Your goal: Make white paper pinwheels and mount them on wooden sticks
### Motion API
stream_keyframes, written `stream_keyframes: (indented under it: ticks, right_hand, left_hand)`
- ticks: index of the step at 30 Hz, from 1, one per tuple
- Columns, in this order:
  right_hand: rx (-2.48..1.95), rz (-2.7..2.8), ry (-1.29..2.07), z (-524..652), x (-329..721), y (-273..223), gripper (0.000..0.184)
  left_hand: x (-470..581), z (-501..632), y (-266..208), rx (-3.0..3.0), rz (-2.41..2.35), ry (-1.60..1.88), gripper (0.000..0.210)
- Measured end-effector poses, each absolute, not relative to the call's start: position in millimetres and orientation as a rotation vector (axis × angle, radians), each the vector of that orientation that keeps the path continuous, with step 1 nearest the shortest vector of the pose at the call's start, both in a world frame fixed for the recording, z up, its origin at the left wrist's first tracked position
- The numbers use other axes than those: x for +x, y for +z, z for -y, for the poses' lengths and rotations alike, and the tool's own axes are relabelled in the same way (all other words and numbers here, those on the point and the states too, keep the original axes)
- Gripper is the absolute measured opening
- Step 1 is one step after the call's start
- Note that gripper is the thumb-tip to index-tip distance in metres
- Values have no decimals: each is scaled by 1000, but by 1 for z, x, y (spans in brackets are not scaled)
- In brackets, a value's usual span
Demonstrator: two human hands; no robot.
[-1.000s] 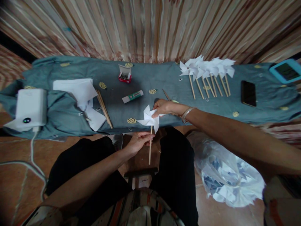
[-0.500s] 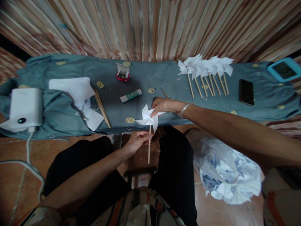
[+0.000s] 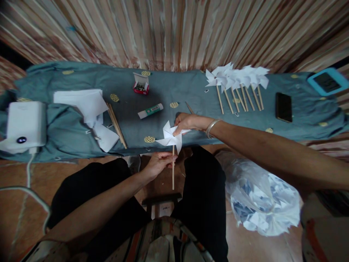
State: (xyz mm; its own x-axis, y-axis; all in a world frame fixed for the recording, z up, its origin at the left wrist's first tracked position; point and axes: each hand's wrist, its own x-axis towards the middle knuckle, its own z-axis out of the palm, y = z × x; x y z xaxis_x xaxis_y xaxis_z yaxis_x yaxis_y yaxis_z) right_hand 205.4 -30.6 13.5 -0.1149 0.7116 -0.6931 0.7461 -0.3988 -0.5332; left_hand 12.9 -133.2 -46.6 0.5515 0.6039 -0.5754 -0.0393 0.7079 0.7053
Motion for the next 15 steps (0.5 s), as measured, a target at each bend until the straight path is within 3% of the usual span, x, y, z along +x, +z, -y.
stream_keyframes:
  ticks: [5, 15]
  right_hand:
    - [2126, -1704, -1615, 34, 202, 15, 33]
    - [2468, -1609, -2191, 68, 211, 20, 42]
  left_hand:
    - [13, 133, -48, 747, -928, 422, 38]
    - [2, 116, -20, 780, -890, 513, 42]
